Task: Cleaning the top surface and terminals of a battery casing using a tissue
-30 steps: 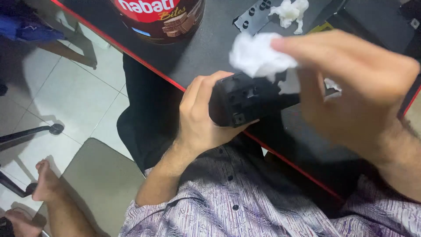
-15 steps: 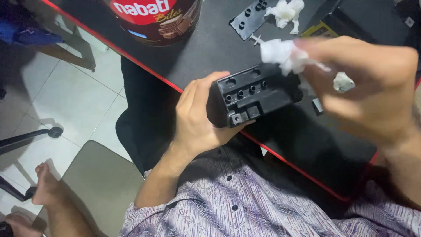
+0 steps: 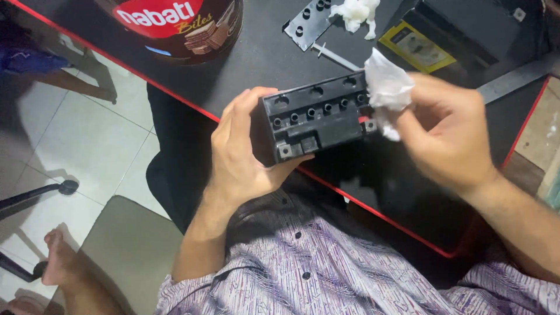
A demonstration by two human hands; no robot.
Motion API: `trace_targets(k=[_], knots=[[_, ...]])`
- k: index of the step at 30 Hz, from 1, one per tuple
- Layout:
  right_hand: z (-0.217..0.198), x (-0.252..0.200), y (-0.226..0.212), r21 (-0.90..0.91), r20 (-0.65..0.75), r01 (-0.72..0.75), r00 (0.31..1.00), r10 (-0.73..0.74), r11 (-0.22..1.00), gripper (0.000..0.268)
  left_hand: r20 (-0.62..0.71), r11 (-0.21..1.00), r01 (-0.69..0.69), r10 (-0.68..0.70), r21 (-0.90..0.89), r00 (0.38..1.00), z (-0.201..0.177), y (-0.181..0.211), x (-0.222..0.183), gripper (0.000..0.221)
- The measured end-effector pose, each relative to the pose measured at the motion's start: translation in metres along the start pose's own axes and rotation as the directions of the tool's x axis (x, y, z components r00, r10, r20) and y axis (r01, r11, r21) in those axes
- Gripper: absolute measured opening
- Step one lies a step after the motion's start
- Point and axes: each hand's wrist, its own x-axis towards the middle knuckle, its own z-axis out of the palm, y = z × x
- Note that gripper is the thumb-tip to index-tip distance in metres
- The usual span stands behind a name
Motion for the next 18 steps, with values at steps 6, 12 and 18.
trace_targets(k=[6, 12, 18], knots=[[-0.027, 0.005, 0.013, -0.018, -0.155, 0.075, 0.985, -0.077, 0.997, 0.028, 0.01, 0.94, -0.215, 0.226, -0.266, 0.974, -0.007, 0.004, -0.001, 0.046], [-0.027, 0.028, -0.046, -0.116, 0.152, 0.22, 0.968, -0.202, 0.969, 0.03, 0.096, 0.879, -0.263, 0.325, -0.398, 0.941, -0.007, -0.017, -0.003, 0.057], [-0.008, 0.055, -0.065, -0.026, 0.444, 0.502, 0.781, -0.44, 0.865, 0.029, 0.013, 0.854, -0.395, 0.424, -0.34, 0.906, -0.009, -0.011, 0.004, 0.027]])
